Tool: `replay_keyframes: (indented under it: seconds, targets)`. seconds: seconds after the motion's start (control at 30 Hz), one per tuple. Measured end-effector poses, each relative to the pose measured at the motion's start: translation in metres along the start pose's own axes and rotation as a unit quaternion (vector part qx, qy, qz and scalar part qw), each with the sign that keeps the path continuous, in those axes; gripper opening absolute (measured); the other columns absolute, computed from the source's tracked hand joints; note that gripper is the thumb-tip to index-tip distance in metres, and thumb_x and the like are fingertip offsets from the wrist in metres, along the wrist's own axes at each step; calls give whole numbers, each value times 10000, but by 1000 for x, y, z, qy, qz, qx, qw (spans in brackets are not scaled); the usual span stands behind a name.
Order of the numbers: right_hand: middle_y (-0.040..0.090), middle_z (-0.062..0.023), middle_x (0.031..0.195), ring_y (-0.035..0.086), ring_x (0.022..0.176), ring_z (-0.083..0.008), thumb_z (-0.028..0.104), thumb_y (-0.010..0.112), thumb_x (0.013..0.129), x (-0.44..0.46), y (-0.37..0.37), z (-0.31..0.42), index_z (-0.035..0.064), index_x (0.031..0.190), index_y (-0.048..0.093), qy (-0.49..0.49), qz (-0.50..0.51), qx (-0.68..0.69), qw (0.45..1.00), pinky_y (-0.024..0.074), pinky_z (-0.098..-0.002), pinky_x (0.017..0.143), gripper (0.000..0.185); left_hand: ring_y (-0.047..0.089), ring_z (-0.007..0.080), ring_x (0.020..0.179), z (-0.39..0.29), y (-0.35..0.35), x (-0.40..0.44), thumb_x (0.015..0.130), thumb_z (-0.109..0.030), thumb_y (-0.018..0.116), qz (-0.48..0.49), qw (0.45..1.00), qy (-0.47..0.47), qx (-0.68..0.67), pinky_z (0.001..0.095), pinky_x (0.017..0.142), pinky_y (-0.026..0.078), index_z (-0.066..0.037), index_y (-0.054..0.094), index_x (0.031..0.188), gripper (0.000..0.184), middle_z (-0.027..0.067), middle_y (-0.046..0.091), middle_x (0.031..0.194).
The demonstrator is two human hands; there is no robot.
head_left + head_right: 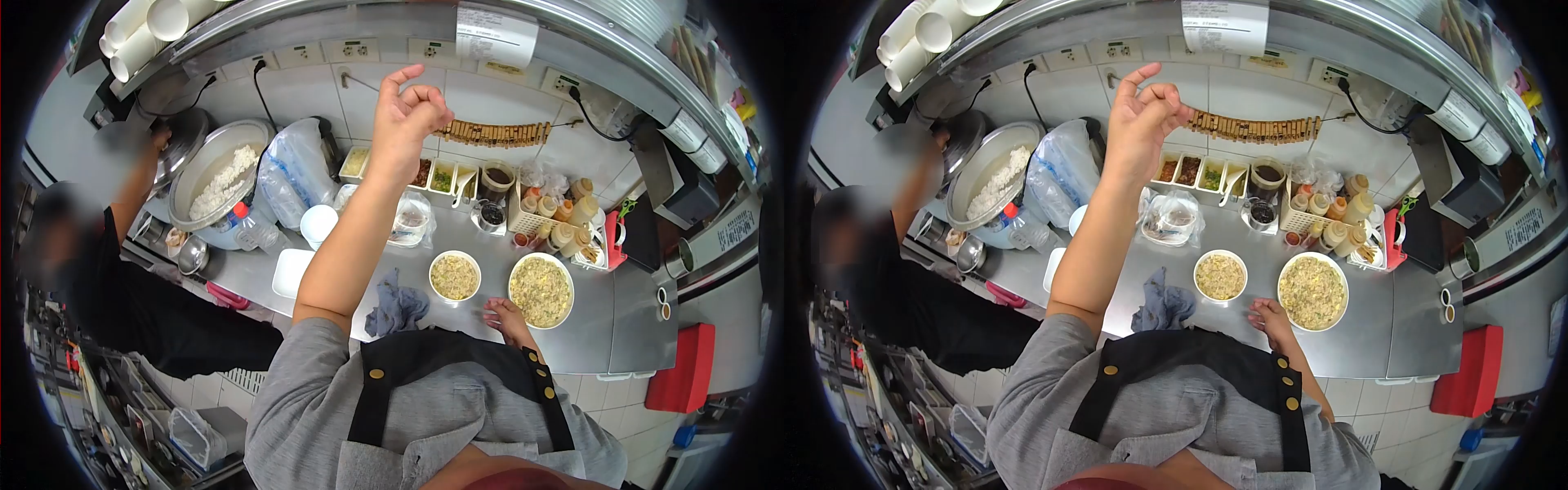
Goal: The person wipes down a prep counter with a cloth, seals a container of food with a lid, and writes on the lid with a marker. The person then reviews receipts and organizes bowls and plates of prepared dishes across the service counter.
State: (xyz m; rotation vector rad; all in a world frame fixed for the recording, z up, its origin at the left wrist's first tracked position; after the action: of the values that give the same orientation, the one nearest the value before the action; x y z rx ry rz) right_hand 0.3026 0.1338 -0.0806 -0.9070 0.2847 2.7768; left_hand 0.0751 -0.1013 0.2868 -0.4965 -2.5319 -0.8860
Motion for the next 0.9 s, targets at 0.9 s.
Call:
replay_keyframes:
  seconds: [0.9]
  targets:
    - [673,-81,887,641,822,-198,310,698,871,78,201,7,39,876,649,-180,289,-397,852,502,-357,753,275,621,186,959,80,-210,-193,937,-215,634,281,807,-300,423,342,878,487,-73,536,1323,423,70,665,1027]
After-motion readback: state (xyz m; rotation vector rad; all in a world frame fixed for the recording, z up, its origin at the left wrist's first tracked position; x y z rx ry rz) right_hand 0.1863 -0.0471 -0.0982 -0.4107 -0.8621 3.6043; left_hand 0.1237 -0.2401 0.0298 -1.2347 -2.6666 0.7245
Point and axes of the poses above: each hand's wrist, its own x-axis towards the middle knuckle, its own y-axis out of the palm, z = x × y, the point moved 3 cm from there along x, towards the middle knuckle
